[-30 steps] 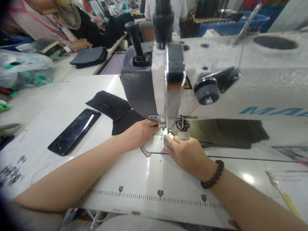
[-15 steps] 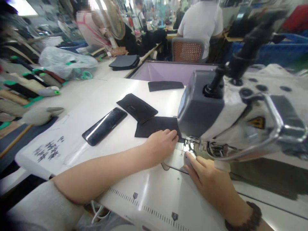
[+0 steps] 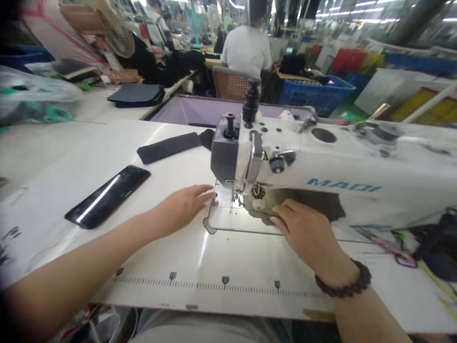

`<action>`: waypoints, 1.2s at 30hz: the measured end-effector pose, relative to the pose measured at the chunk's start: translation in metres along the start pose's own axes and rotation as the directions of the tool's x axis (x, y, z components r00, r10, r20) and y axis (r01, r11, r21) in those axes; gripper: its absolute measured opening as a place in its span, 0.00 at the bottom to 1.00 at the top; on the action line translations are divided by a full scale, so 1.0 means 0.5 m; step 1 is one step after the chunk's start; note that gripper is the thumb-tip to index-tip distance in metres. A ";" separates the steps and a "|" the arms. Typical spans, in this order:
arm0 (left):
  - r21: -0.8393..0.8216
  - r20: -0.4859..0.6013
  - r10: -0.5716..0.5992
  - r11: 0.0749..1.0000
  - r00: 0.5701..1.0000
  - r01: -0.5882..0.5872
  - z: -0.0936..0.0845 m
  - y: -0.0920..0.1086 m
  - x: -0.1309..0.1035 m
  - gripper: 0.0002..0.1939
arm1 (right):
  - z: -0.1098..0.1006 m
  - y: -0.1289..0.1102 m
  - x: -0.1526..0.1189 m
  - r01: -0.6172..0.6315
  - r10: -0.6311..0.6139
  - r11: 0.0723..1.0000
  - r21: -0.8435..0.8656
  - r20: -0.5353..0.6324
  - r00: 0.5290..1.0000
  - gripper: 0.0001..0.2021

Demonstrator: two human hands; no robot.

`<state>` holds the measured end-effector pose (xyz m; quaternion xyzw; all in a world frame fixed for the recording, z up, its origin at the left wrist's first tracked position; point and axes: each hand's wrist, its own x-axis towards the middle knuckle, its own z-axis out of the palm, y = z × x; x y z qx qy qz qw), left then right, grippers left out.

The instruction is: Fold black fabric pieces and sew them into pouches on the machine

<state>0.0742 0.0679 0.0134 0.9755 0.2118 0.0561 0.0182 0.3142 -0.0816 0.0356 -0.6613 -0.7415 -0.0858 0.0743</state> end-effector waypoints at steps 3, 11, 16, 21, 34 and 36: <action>-0.072 -0.058 0.095 0.993 0.994 -0.099 0.015 0.052 -0.078 0.16 | 0.010 0.033 -0.005 -0.055 0.063 0.996 -0.067 0.114 0.991 0.05; -0.185 -0.185 0.108 0.972 0.977 -0.142 0.029 0.090 -0.128 0.14 | 0.019 0.048 -0.001 -0.067 0.057 0.997 0.050 0.176 0.983 0.09; -0.199 -0.157 0.090 0.972 0.984 -0.121 0.019 0.099 -0.129 0.14 | 0.014 0.058 0.001 -0.074 0.052 0.986 0.151 0.144 0.988 0.10; -0.204 -0.145 0.089 0.972 0.985 -0.118 0.017 0.109 -0.132 0.15 | 0.022 0.072 -0.001 -0.140 0.143 0.961 0.240 0.003 0.990 0.08; -0.200 -0.248 0.121 0.964 0.961 -0.173 0.015 0.143 -0.122 0.15 | -0.028 0.054 -0.095 -0.269 0.323 0.942 0.199 -0.328 0.888 0.07; -0.234 -0.285 0.107 0.956 0.953 -0.177 0.009 0.163 -0.109 0.19 | -0.049 -0.001 -0.135 -0.146 0.160 0.987 0.069 -0.281 0.946 0.08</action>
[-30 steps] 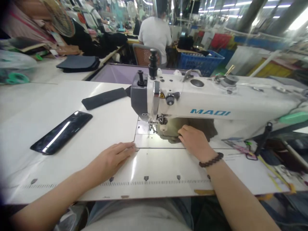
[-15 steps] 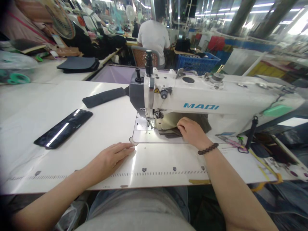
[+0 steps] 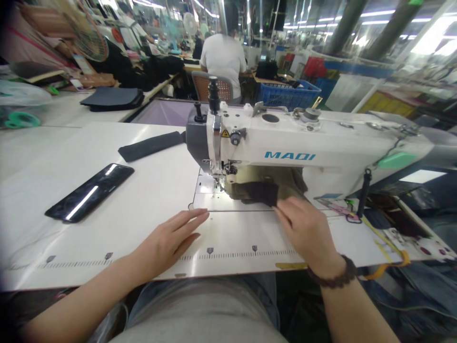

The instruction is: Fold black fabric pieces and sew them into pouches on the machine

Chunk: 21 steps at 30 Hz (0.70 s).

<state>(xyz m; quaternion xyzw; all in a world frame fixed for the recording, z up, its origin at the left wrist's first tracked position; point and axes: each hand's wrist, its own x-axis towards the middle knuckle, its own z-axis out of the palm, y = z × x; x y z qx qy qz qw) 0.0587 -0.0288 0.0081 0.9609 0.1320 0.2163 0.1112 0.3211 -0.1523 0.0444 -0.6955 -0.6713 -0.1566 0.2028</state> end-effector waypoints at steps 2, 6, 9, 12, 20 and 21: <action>-0.019 0.002 0.020 1.000 1.000 -0.020 0.008 0.019 0.022 0.25 | -0.008 -0.055 -0.041 0.109 -0.116 0.993 0.052 0.179 0.977 0.09; -0.040 0.145 0.125 0.992 0.982 -0.120 0.031 0.045 0.062 0.32 | 0.021 -0.138 -0.096 0.123 -0.191 0.969 0.215 0.331 0.924 0.10; -0.117 0.303 0.235 0.971 0.924 -0.208 0.036 0.043 0.070 0.14 | 0.024 -0.158 -0.100 0.021 -0.173 0.940 0.341 0.423 0.889 0.11; -0.202 0.410 0.227 0.967 0.884 -0.154 0.009 0.023 0.045 0.10 | -0.004 -0.149 -0.083 -0.118 -0.172 0.877 0.466 0.534 0.828 0.09; -0.182 0.299 -0.378 0.879 0.876 0.442 -0.098 -0.039 -0.123 0.10 | 0.001 -0.089 -0.070 -0.285 -0.218 0.749 0.598 0.628 0.747 0.31; -0.184 0.268 -0.438 0.851 0.858 0.492 -0.101 -0.039 -0.134 0.10 | 0.012 -0.092 -0.066 -0.272 -0.220 0.743 0.611 0.607 0.763 0.26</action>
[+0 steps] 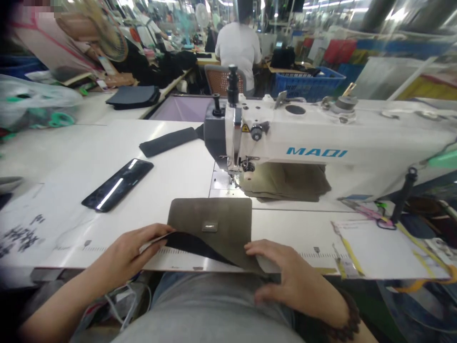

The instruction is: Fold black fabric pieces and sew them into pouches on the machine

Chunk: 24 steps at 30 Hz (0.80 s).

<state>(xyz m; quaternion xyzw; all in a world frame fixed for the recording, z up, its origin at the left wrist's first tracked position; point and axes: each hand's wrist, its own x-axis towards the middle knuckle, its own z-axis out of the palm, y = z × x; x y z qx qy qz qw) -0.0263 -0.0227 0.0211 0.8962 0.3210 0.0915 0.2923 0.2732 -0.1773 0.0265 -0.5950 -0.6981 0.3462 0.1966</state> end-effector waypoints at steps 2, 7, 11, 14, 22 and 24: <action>-0.042 -0.066 -0.093 0.995 0.993 0.091 0.002 -0.004 -0.010 0.10 | 0.011 -0.001 0.027 0.038 -0.037 0.999 0.006 -0.083 0.996 0.15; -0.183 -0.163 -0.225 0.964 0.961 0.195 0.013 -0.003 0.008 0.10 | 0.033 -0.014 0.101 -0.096 0.138 0.986 0.138 -0.336 0.932 0.10; -0.228 -0.297 -0.272 0.951 0.915 0.209 0.029 -0.010 0.039 0.08 | 0.057 -0.003 0.136 -0.140 0.299 0.931 0.338 -0.482 0.823 0.23; -0.261 -0.308 -0.342 0.928 0.888 0.267 0.044 -0.019 0.055 0.07 | 0.069 0.007 0.141 -0.139 0.279 0.948 0.286 -0.538 0.795 0.30; -0.199 -0.366 -0.169 0.975 0.915 0.101 0.046 -0.032 0.045 0.19 | 0.063 0.009 0.142 -0.116 -0.051 0.954 -0.277 -0.531 0.846 0.13; -0.166 -0.334 -0.096 0.985 0.938 0.042 0.042 -0.031 0.041 0.14 | 0.064 0.006 0.145 -0.114 -0.069 0.943 -0.313 -0.519 0.852 0.14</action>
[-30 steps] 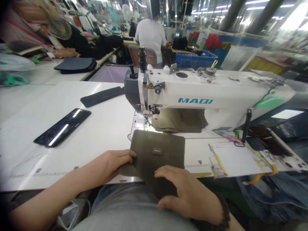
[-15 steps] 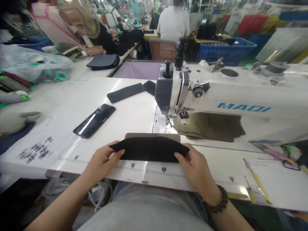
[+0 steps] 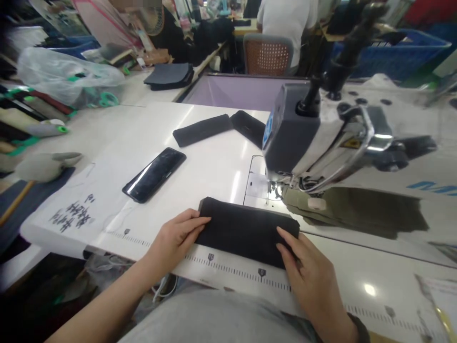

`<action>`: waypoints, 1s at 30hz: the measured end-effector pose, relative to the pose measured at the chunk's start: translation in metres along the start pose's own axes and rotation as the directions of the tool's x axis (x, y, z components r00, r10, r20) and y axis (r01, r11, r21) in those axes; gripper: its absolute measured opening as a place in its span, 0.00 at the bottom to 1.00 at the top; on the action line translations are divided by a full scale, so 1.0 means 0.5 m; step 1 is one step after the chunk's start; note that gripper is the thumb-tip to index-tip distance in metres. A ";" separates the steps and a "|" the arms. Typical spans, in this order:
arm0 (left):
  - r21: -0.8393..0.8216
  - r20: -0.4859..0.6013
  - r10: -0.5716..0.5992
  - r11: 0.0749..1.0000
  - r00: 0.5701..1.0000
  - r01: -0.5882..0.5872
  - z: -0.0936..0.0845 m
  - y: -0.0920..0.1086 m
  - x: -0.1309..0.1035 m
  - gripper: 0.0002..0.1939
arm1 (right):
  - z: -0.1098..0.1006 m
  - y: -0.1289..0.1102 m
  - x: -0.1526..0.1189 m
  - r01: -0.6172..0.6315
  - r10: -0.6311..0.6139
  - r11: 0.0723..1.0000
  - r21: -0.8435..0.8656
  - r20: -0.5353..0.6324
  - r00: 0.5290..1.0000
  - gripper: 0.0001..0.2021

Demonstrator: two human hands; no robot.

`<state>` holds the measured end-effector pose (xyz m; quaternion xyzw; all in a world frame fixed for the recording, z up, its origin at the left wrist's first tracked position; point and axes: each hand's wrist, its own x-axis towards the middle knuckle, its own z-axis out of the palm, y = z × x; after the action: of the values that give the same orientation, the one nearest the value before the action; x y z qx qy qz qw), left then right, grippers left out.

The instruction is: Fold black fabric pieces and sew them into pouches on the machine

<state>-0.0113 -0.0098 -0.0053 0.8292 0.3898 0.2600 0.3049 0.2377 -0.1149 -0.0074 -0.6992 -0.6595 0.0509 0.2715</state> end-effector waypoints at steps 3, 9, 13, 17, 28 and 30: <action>0.007 0.002 -0.002 1.000 1.000 0.002 -0.004 0.001 -0.004 0.12 | 0.002 -0.002 0.002 0.011 -0.011 0.999 -0.032 0.017 1.000 0.15; 0.030 -0.015 -0.120 0.992 0.993 0.120 -0.004 0.003 -0.012 0.11 | 0.010 0.005 0.006 0.029 -0.026 0.996 -0.081 0.035 0.999 0.17; 0.043 0.033 -0.174 0.984 0.984 0.172 -0.006 0.009 -0.010 0.12 | 0.016 0.008 0.010 0.034 -0.028 0.993 -0.110 0.055 0.998 0.18; 0.046 0.062 -0.204 0.978 0.977 0.202 -0.008 0.013 -0.007 0.13 | 0.017 0.009 0.011 0.059 -0.052 0.989 -0.134 0.059 0.997 0.18; 0.058 0.078 -0.236 0.971 0.969 0.232 -0.007 0.010 -0.007 0.14 | 0.017 0.016 0.012 0.069 -0.058 0.981 -0.182 0.069 0.996 0.21; 0.058 0.077 -0.237 0.971 0.969 0.232 -0.008 0.011 -0.005 0.14 | 0.018 0.017 0.010 0.056 -0.044 0.983 -0.173 0.070 0.997 0.21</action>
<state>-0.0127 -0.0134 0.0010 0.7946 0.4783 0.1778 0.3289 0.2422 -0.1072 -0.0173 -0.7015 -0.6873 0.0092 0.1882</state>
